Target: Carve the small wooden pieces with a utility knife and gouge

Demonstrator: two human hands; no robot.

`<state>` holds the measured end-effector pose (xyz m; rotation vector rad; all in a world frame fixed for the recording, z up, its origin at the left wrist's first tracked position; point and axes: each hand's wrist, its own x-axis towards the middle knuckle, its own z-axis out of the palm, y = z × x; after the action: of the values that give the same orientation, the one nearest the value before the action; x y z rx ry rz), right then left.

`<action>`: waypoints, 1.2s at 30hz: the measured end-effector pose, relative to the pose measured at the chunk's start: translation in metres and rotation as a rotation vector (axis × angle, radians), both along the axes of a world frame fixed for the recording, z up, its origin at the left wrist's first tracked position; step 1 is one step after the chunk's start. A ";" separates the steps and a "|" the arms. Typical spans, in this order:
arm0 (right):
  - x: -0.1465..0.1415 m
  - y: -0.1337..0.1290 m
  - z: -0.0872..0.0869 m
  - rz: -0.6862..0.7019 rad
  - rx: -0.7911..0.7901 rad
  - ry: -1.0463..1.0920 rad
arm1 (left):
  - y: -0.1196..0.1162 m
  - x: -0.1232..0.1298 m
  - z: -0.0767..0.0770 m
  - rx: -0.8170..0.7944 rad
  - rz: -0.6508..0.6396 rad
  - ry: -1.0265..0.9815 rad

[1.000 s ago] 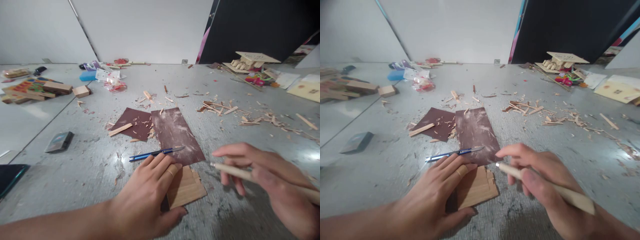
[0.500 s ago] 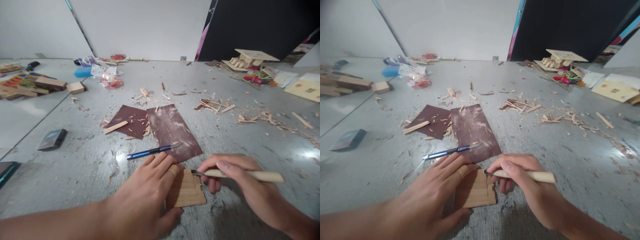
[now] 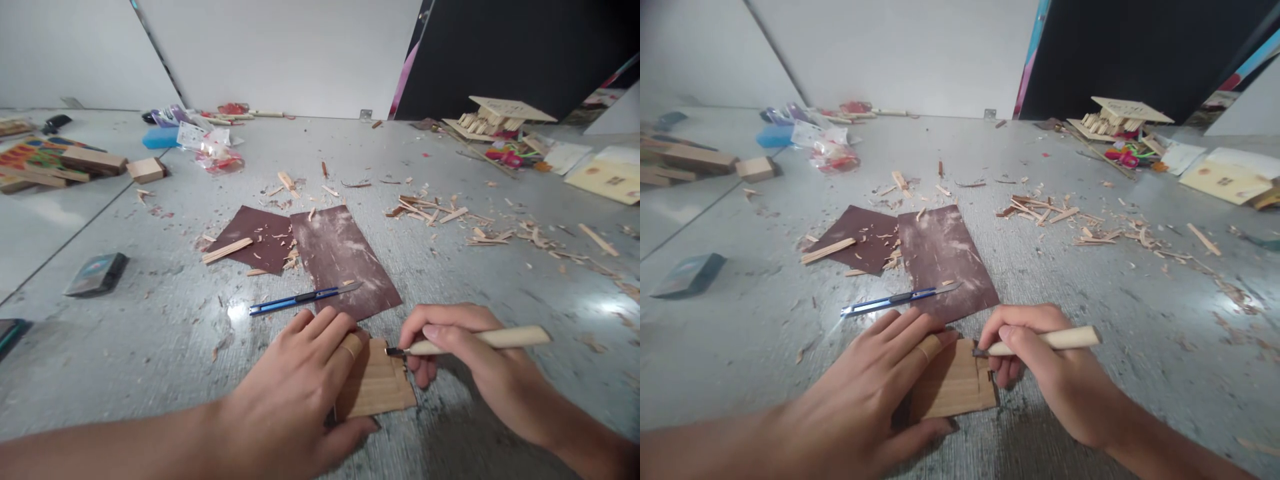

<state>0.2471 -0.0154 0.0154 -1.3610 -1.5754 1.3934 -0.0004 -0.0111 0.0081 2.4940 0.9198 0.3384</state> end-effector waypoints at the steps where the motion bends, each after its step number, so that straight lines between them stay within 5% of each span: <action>1: -0.001 0.000 0.000 -0.002 -0.009 -0.016 | 0.000 0.000 0.000 0.002 -0.005 0.006; 20: -0.003 -0.002 0.008 0.066 0.162 -0.295 | 0.002 0.000 0.000 -0.023 -0.022 -0.006; 36: -0.011 0.014 0.026 0.324 0.294 -0.442 | 0.004 -0.006 0.008 -0.030 0.034 -0.001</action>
<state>0.2359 -0.0018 0.0409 -1.3310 -2.2745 1.0128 -0.0063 -0.0068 0.0164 2.4534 0.9606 0.3340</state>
